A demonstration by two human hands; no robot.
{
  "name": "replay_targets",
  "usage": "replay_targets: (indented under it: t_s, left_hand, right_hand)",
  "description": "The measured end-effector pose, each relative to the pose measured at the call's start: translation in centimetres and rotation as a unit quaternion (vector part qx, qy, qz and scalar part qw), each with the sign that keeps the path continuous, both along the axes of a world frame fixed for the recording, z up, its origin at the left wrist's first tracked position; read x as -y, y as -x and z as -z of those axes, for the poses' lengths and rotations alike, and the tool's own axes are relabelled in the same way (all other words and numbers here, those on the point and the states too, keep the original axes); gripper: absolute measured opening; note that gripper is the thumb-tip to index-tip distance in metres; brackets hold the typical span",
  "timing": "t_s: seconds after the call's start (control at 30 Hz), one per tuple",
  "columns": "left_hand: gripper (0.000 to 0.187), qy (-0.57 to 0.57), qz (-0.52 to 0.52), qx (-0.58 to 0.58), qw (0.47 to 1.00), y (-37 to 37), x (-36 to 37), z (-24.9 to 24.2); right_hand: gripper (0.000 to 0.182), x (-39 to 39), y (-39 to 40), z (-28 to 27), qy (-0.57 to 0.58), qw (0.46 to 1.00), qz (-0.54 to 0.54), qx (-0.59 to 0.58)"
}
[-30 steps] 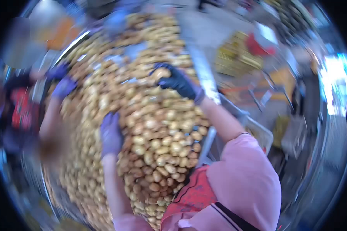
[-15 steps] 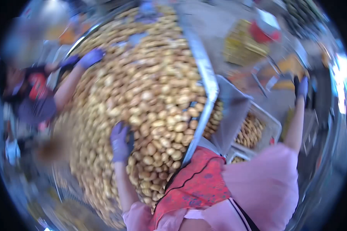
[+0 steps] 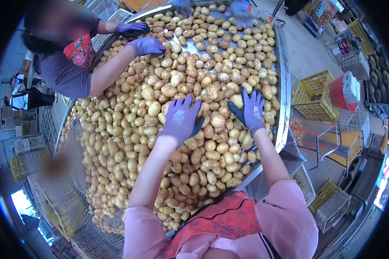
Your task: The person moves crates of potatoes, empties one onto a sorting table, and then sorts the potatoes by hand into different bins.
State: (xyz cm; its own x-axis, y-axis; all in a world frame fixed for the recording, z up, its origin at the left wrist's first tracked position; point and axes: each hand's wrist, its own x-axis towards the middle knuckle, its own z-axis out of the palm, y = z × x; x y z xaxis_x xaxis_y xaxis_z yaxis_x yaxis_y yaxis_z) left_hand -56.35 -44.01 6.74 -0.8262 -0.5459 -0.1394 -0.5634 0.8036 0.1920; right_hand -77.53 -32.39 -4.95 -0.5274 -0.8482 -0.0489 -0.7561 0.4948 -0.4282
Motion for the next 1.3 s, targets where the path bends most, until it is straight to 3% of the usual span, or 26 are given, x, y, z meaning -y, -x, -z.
replay_targets:
  t_s: [0.1,0.17,0.2,0.23,0.3,0.37,0.43,0.5,0.53,0.57,0.6,0.63,0.67,0.7,0.73,0.83,0.87,0.9,0.97,1.0,1.1,1.23,1.3]
  left_hand:
    - [0.049,0.092,0.029,0.038,0.995,4.9,5.2,2.8]
    - [0.049,0.128,0.014,0.062,0.990,6.8,8.6,6.3]
    - [0.044,0.107,-0.014,0.069,0.992,7.1,9.5,6.7]
    - [0.044,0.106,-0.019,0.066,0.992,6.9,10.2,6.8]
    - [0.036,0.044,-0.072,0.079,0.993,5.9,11.0,7.1]
    - [0.029,0.065,-0.066,0.064,0.994,4.5,11.0,7.8]
    - [0.026,0.106,-0.045,0.072,0.991,3.1,9.9,5.7]
    - [0.025,0.087,-0.068,0.068,0.992,1.0,9.0,4.4]
    - [0.025,0.078,-0.083,0.064,0.991,-0.6,8.5,4.0]
    - [0.026,0.069,-0.100,0.060,0.991,-2.2,7.7,3.7]
    - [0.028,0.080,-0.114,0.053,0.989,-3.9,7.1,3.3]
    - [0.029,0.093,-0.126,0.045,0.987,-5.5,6.5,2.9]
    - [0.032,0.042,-0.159,0.071,0.984,-6.5,5.6,0.7]
    - [0.033,0.051,-0.164,0.010,0.985,-8.5,5.2,0.5]
    - [0.033,0.018,-0.182,-0.013,0.983,-10.5,4.9,0.0]
    - [0.034,0.009,-0.196,-0.036,0.980,-13.5,3.2,-1.0]
    - [0.035,0.035,-0.186,-0.037,0.981,-13.5,3.2,-1.4]
    - [0.035,0.036,-0.187,-0.038,0.981,-13.1,3.4,-1.8]
    - [0.036,-0.002,-0.181,0.098,0.978,-10.9,4.3,-3.4]
    - [0.037,0.007,-0.153,0.111,0.982,-10.2,5.0,-3.4]
    - [0.030,0.020,-0.140,0.031,0.989,-6.4,7.1,-2.5]
    - [0.024,0.078,-0.120,-0.007,0.990,-1.4,12.6,3.4]
    - [0.023,0.035,-0.131,0.009,0.991,0.6,14.4,7.3]
  right_hand:
    - [0.085,5.7,3.3,0.3,-0.034,0.999,0.014,0.006]
    - [0.085,9.7,5.5,4.2,-0.063,0.995,0.044,-0.059]
    - [0.069,11.3,6.4,3.3,-0.094,0.991,0.053,-0.073]
    - [0.055,12.8,9.1,5.9,-0.143,0.980,0.039,-0.134]
    - [0.052,14.9,12.7,7.8,-0.142,0.967,0.054,-0.206]
    - [0.053,16.6,15.4,5.5,-0.183,0.967,0.052,-0.168]
    - [0.048,19.7,16.9,2.6,-0.271,0.961,0.004,-0.058]
    - [0.028,18.5,7.8,-5.0,-0.080,0.971,-0.091,-0.206]
    - [0.025,18.3,5.4,-4.6,0.034,0.953,-0.196,-0.227]
    - [0.023,17.7,3.2,-3.2,0.192,0.925,-0.306,-0.116]
    - [0.030,16.7,0.4,-3.5,0.208,0.900,-0.381,-0.040]
    - [0.038,15.6,-1.0,-1.3,0.156,0.890,-0.413,-0.111]
    - [0.040,16.2,-0.4,0.5,0.093,0.912,-0.391,-0.083]
    - [0.042,16.9,1.0,1.7,0.028,0.928,-0.368,-0.055]
    - [0.039,17.6,2.1,2.0,0.052,0.926,-0.349,-0.137]
    - [0.027,22.2,3.6,-2.6,-0.119,0.937,-0.281,-0.169]
    - [0.027,23.8,3.1,-3.0,-0.116,0.937,-0.281,-0.171]
    - [0.026,25.2,2.1,-3.2,-0.017,0.934,-0.325,-0.147]
    - [0.025,27.5,-1.1,-3.4,0.152,0.897,-0.407,-0.084]
    - [0.026,29.7,-2.6,-2.2,0.033,0.900,-0.416,-0.125]
    - [0.030,32.7,-5.6,-1.5,-0.172,0.913,-0.348,-0.123]
    - [0.030,33.4,-6.8,-1.2,-0.171,0.897,-0.374,-0.165]
    - [0.026,32.3,-5.6,-1.3,-0.144,0.910,-0.354,-0.162]
